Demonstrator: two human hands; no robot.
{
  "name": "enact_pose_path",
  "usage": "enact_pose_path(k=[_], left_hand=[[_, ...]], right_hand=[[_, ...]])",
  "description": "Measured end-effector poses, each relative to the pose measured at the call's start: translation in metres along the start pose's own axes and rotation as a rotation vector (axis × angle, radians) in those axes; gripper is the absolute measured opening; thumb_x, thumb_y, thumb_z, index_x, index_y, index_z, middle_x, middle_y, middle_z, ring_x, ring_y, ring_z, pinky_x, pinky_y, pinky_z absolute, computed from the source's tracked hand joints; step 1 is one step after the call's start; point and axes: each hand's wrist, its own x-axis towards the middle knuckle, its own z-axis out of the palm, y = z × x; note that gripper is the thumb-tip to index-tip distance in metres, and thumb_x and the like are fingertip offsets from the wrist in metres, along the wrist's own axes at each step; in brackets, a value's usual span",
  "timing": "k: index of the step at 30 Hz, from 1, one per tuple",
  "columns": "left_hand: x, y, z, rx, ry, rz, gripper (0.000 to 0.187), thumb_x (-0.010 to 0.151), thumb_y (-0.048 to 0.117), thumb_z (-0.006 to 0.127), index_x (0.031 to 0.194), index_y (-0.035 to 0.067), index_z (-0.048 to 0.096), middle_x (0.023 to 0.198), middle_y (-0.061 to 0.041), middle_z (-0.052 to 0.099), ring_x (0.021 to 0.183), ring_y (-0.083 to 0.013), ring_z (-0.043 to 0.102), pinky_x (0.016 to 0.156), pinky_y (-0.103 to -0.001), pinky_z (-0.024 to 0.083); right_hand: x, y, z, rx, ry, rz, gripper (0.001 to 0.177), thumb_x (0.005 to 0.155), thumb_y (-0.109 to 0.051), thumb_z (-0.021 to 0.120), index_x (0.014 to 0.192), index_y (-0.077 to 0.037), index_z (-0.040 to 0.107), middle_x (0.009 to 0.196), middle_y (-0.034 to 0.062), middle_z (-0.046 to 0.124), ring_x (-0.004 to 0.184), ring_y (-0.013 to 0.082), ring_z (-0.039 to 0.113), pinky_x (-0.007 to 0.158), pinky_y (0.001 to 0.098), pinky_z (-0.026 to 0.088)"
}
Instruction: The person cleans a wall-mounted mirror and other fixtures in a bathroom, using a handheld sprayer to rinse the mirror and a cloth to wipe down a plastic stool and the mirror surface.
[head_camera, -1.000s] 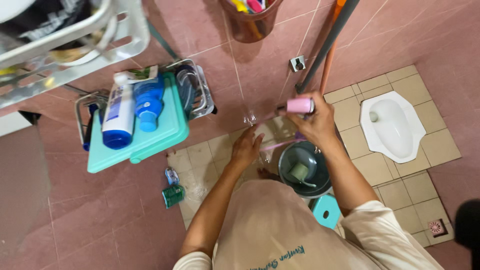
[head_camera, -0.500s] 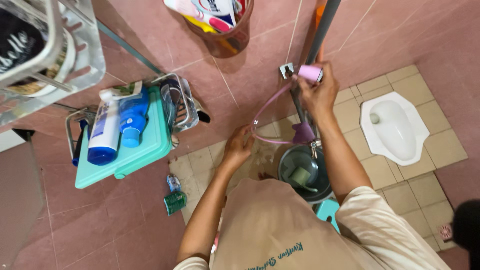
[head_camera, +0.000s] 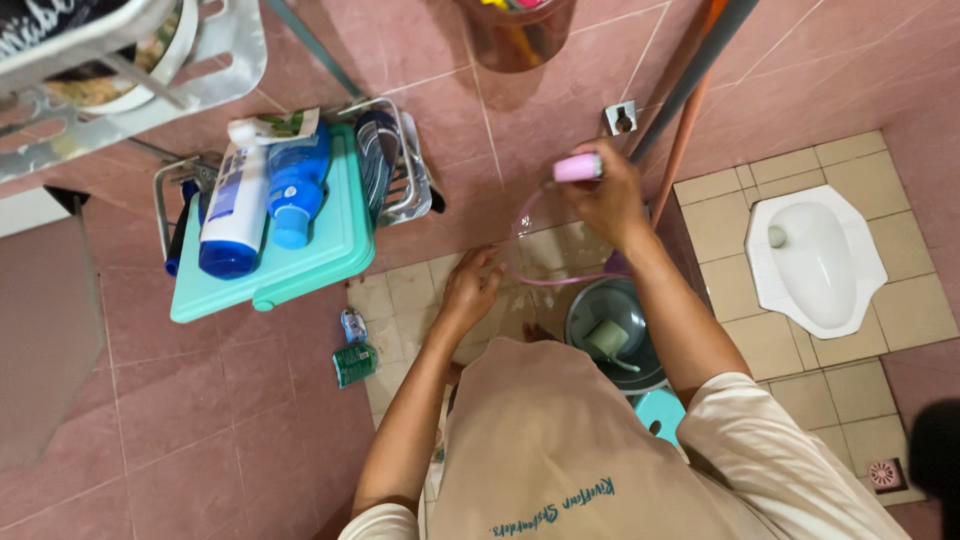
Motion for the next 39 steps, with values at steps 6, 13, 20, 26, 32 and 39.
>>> enact_pose_path(k=[6,13,20,26,32,39], left_hand=[[-0.009,0.002,-0.009,-0.101,0.058,-0.012,0.035,0.096,0.015,0.066,0.130,0.004,0.062,0.131,-0.015,0.065,0.114,-0.0267,0.069,0.079,-0.034,0.064],[-0.034,-0.017,0.001,-0.082,-0.101,0.011,0.036,0.096,0.014,0.067,0.130,0.002,0.061,0.131,-0.015,0.065,0.112,-0.0255,0.070,0.079,-0.033,0.064],[-0.097,-0.082,0.019,-0.009,-0.399,0.040,0.038,0.095,0.012,0.067,0.131,0.004,0.061,0.126,-0.015,0.065,0.104,-0.0249,0.071,0.074,-0.033,0.063],[-0.137,-0.143,0.080,0.147,-0.662,-0.030,0.039,0.093,0.017,0.066,0.130,0.005,0.062,0.120,-0.016,0.069,0.097,-0.0267,0.072,0.079,-0.035,0.058],[-0.161,-0.207,0.159,0.241,-0.737,-0.016,0.043,0.095,0.026,0.067,0.131,0.004,0.062,0.123,-0.019,0.066,0.107,-0.0339,0.067,0.092,-0.040,0.054],[-0.160,-0.263,0.247,0.416,-0.784,-0.130,0.049,0.093,0.035,0.064,0.132,0.006,0.061,0.131,-0.021,0.063,0.125,-0.0405,0.058,0.115,-0.053,0.032]], right_hand=[[-0.018,-0.043,0.018,-0.413,-0.059,-0.115,0.040,0.078,-0.015,0.092,0.107,-0.005,0.067,0.096,0.0089,0.075,0.088,0.0186,0.075,0.075,0.0329,0.060],[-0.086,-0.047,-0.045,-0.892,0.042,-0.110,0.035,0.075,-0.018,0.088,0.106,-0.011,0.073,0.096,0.0097,0.074,0.088,0.0305,0.071,0.076,0.0404,0.057],[-0.264,0.088,-0.094,-1.349,0.292,0.238,0.031,0.078,-0.023,0.086,0.103,-0.011,0.071,0.100,0.0083,0.069,0.097,0.0312,0.063,0.075,0.0475,0.052],[-0.394,0.208,-0.086,-1.398,0.285,0.750,0.025,0.086,-0.020,0.077,0.107,-0.010,0.067,0.113,0.0135,0.061,0.101,0.0367,0.065,0.068,0.0479,0.056],[-0.440,0.301,-0.074,-1.156,0.101,1.049,0.029,0.083,-0.012,0.072,0.111,-0.010,0.064,0.127,0.0147,0.056,0.096,0.0381,0.071,0.075,0.0486,0.059],[-0.453,0.393,-0.091,-1.040,0.121,1.079,0.025,0.094,-0.008,0.062,0.119,-0.005,0.060,0.135,0.0198,0.052,0.108,0.0451,0.067,0.089,0.0512,0.057]])
